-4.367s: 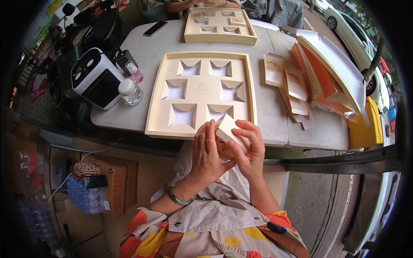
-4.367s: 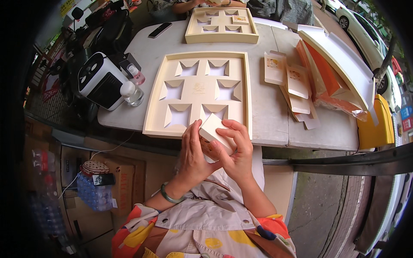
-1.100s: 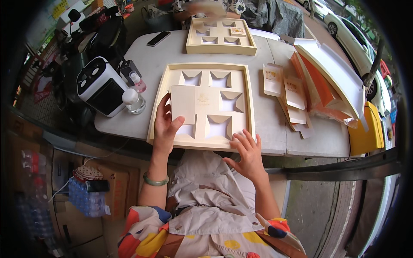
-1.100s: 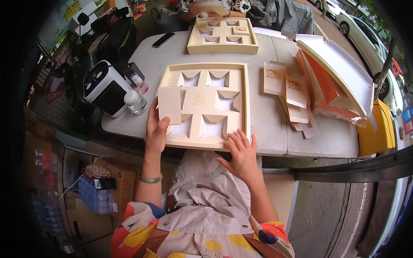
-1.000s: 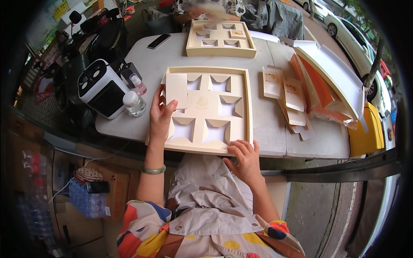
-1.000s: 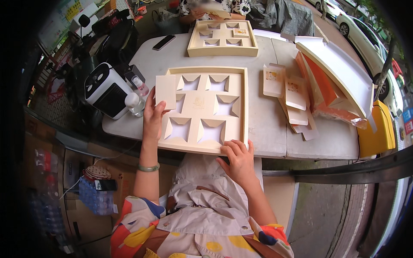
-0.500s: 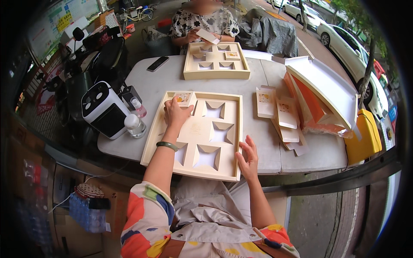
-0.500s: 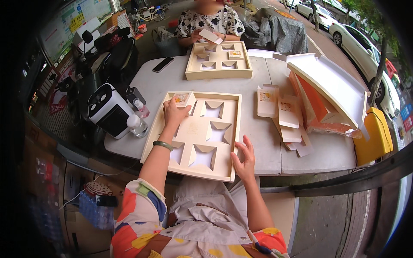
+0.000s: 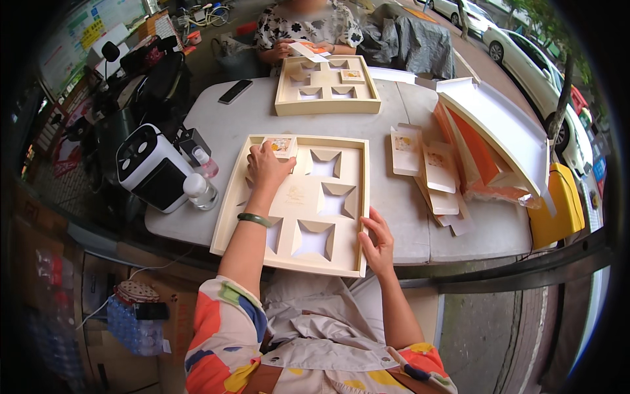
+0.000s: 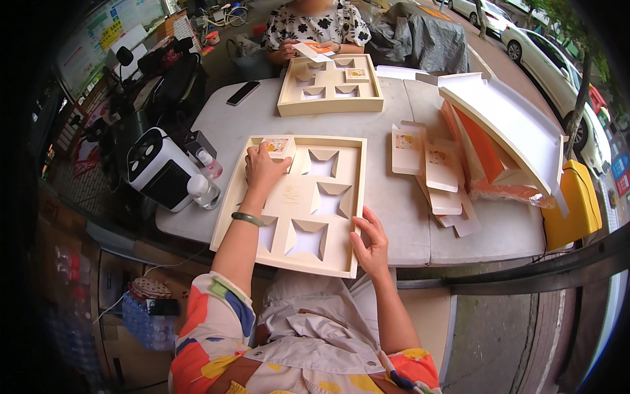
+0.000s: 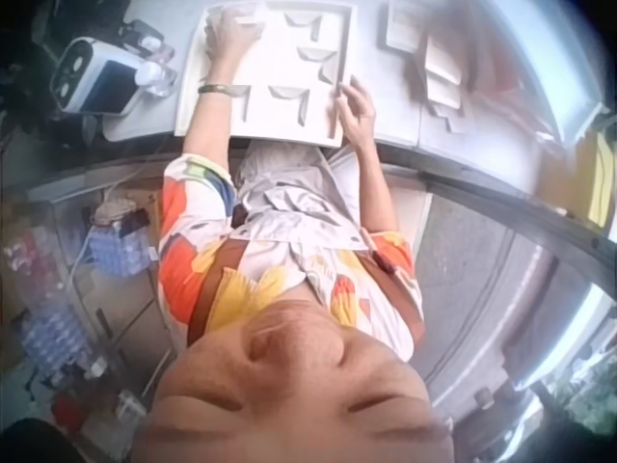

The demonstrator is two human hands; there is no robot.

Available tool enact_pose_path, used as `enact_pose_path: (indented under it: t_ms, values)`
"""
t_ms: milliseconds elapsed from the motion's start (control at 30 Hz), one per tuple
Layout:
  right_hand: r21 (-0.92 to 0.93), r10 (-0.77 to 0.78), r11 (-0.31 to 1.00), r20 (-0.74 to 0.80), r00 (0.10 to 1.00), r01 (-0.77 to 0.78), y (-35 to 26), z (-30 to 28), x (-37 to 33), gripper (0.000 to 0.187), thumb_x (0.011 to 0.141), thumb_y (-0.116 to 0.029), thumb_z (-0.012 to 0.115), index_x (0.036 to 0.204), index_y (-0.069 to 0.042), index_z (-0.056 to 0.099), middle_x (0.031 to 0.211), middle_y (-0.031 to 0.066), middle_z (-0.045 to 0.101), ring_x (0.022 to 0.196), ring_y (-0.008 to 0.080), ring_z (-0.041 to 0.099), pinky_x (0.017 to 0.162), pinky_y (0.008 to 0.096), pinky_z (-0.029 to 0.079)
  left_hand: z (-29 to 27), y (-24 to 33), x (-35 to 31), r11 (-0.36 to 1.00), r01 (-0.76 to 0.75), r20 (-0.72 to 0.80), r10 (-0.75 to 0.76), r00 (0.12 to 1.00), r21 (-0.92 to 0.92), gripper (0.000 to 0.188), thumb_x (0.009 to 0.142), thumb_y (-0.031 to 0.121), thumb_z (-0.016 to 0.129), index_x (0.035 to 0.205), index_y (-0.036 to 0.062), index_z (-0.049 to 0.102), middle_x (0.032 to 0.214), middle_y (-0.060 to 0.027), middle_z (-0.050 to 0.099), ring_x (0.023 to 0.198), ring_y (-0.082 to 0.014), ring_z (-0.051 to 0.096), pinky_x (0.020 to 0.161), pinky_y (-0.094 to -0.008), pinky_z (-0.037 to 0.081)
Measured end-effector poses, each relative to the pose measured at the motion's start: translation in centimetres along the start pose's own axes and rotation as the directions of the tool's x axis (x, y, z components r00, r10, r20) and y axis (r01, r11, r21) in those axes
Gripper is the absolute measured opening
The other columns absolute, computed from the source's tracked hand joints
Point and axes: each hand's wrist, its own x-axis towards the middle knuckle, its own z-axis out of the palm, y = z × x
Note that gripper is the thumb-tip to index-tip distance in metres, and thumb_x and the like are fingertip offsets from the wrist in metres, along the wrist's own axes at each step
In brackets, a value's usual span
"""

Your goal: The person assembles small decorative boxes by folding flat pieces and placing them into a compartmentalized tray. The person repeats this process for several boxes, arranging them neatly in the tray.

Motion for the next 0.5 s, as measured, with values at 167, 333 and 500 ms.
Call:
enact_pose_path:
  t_ms: [167,333,500]
  values:
    - [0.025,-0.012,1.000,0.005,1.000,0.012,0.3,0.1,0.1,0.032,0.083,-0.002,0.060,0.115,-0.001,0.064,0.139,0.0198,0.047,0.129,0.0292,0.046,0.106,0.0375,0.036,-0.4,0.4,-0.3,1.000,0.010,0.038,-0.011,0.999,0.029,0.081,0.067,0.042,0.075,0.134,0.0068,0.044,0.122,-0.0198,0.044,0.115,-0.0392,0.046,0.096,-0.0447,0.043]
    - [0.056,0.011,0.998,-0.027,1.000,-0.009,0.3,0.3,0.1,0.032,0.081,-0.004,0.063,0.112,-0.001,0.065,0.137,0.0201,0.049,0.127,0.0306,0.049,0.104,0.0381,0.038,1.3,-0.4,-1.1,0.998,-0.041,-0.077,0.045,0.996,0.047,0.082,0.064,0.040,0.079,0.130,0.0083,0.043,0.119,-0.0205,0.044,0.107,-0.0410,0.048,0.089,-0.0469,0.047]
    - [0.068,0.005,0.998,-0.046,0.999,-0.002,0.2,0.4,0.1,0.032,0.080,-0.004,0.065,0.111,-0.002,0.066,0.136,0.0205,0.050,0.125,0.0316,0.050,0.103,0.0385,0.039,2.2,-2.3,-1.0,0.990,-0.115,-0.105,0.106,0.989,-0.078,0.088,0.063,0.040,0.081,0.136,0.0093,0.042,0.122,-0.0223,0.043,0.111,-0.0410,0.048,0.095,-0.0452,0.044]
